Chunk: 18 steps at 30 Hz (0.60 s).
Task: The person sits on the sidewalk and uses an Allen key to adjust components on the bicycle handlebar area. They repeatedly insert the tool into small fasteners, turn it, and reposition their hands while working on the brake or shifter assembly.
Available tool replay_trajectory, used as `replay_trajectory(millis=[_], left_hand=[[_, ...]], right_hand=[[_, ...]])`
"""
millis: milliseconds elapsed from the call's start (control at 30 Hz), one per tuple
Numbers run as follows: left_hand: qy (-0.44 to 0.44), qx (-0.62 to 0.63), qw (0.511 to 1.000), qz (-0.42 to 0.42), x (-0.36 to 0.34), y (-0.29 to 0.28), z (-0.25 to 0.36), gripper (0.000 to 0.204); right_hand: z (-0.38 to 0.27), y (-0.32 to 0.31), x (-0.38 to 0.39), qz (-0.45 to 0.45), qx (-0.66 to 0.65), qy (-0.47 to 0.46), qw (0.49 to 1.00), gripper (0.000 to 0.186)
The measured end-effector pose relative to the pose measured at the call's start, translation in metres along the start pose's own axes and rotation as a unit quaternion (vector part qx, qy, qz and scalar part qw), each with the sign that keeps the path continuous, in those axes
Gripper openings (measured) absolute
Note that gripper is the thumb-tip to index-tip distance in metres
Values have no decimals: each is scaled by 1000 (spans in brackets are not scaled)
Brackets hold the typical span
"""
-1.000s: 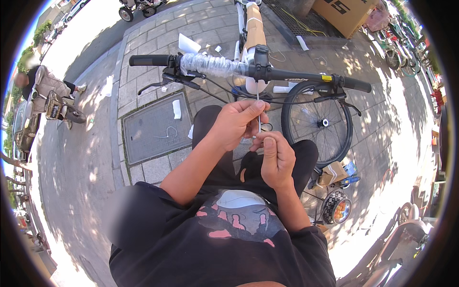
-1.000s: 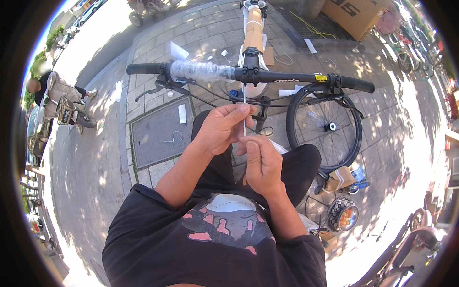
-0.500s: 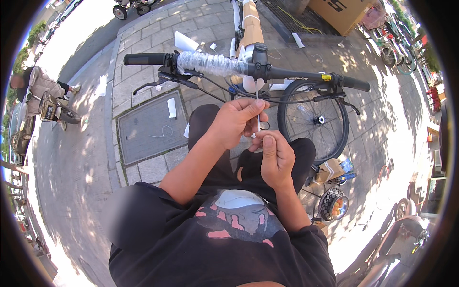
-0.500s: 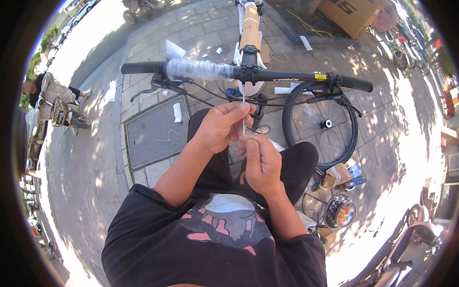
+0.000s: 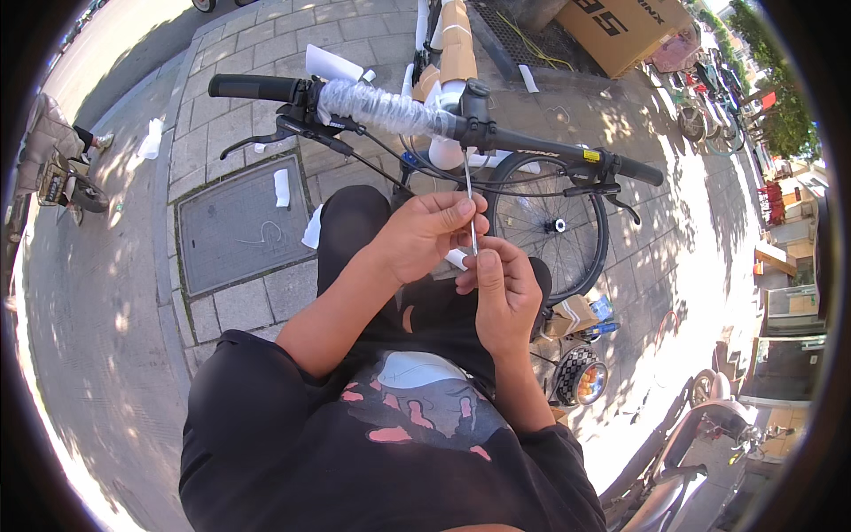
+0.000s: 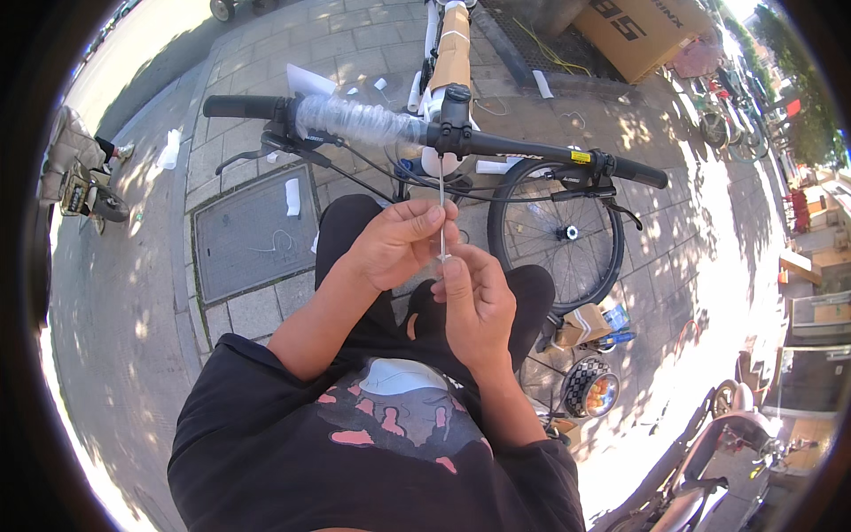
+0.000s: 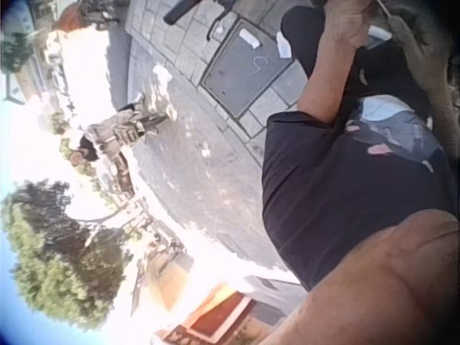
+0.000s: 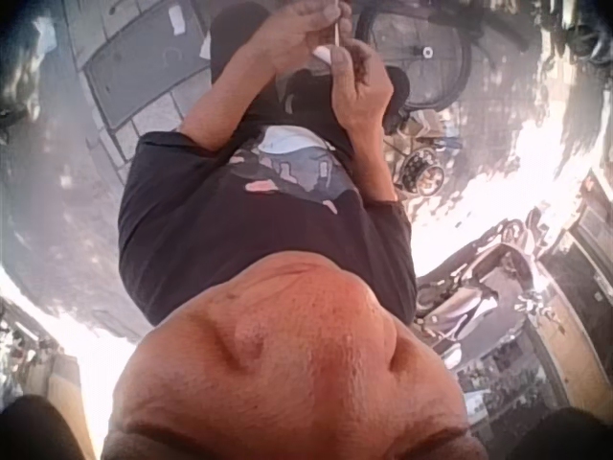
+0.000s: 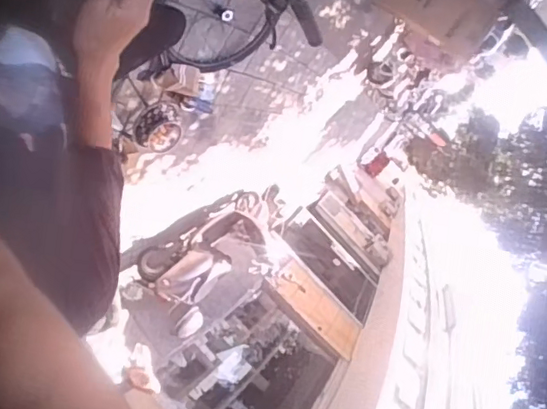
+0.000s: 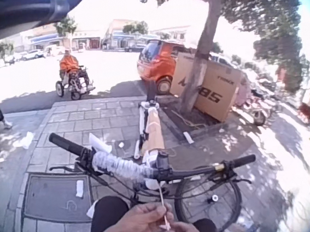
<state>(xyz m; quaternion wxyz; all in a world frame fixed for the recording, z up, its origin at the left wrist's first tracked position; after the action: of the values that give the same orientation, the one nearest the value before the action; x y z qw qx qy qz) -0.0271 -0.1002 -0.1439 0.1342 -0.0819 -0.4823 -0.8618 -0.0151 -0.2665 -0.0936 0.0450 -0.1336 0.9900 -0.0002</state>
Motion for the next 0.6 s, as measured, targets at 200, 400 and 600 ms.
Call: replay_trajectory(millis=[200, 400, 600], left_hand=[[9, -54, 998, 38, -4, 2, 4, 21], [-37, -29, 998, 37, 1, 4, 7, 21], [29, -81, 995, 55, -1, 4, 8, 22]], right_hand=[[-18, 3, -1, -62, 180, -57, 980, 35], [-1, 22, 8, -177, -291, 363, 867, 45], [-52, 12, -12, -85, 335, -289, 893, 25]])
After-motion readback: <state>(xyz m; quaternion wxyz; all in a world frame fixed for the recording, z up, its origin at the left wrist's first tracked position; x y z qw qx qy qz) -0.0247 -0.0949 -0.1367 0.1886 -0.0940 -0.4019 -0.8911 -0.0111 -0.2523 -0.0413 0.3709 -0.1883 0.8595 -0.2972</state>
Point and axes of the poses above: each hand's wrist, its own x-axis away from the middle knuckle, its own y-axis out of the palm, z = x × y, the point moved 4 cm from there along -x, towards the middle knuckle, and after that the axes turned 14 degrees about z, right-handed, at the moved point
